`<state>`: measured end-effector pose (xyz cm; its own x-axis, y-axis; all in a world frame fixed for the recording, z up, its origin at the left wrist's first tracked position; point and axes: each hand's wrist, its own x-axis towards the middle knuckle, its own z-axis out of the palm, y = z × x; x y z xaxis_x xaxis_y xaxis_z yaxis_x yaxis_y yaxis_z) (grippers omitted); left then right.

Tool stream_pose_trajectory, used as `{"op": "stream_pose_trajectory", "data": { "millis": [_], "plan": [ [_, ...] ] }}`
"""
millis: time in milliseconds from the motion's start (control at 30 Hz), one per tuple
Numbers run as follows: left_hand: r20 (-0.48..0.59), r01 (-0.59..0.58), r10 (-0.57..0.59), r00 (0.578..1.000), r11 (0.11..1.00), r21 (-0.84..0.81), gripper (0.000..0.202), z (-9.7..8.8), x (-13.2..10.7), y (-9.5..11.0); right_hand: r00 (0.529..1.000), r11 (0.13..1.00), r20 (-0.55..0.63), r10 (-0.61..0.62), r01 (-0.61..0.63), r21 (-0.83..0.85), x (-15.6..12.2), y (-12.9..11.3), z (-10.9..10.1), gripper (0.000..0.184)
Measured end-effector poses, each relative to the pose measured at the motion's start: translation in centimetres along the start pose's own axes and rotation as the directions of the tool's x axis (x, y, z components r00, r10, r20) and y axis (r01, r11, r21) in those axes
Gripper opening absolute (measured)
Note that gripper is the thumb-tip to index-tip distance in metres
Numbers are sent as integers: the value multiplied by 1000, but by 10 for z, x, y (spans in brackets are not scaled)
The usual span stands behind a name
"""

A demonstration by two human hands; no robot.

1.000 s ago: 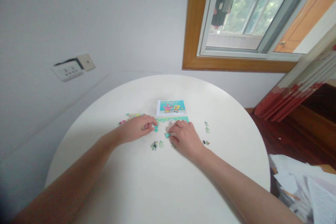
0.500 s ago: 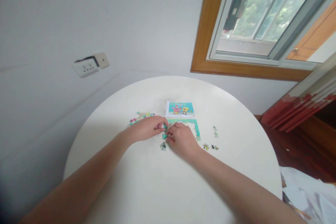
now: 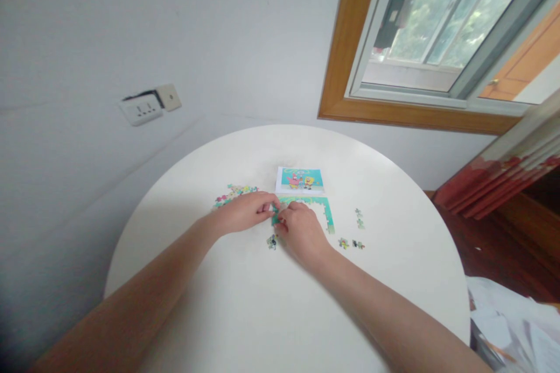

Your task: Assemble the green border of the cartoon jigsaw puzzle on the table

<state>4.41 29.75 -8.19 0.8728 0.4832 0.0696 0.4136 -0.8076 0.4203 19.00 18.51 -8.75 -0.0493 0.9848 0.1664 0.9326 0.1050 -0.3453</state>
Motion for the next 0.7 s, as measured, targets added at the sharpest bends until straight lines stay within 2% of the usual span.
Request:
{"op": "stream_pose_trajectory", "data": {
  "millis": [233, 500, 600, 700],
  "plan": [
    [19, -18, 18, 1000, 1000, -25, 22, 0, 1, -3, 999, 999, 7, -31, 31, 23, -3, -1, -6, 14],
    [19, -6, 6, 1000, 1000, -30, 23, 3, 2, -7, 990, 990, -14, -142, 142, 3, -8, 1, -2, 24],
    [29, 2, -2, 1000, 999, -32, 23, 3, 2, -7, 993, 991, -9, -122, 122, 59, -5, 8, -18, 28],
    [31, 3, -2, 1000, 999, -51, 22, 2, 2, -7, 995, 993, -96, -27, 38, 111, -7, 30, -51, 29]
  ]
}}
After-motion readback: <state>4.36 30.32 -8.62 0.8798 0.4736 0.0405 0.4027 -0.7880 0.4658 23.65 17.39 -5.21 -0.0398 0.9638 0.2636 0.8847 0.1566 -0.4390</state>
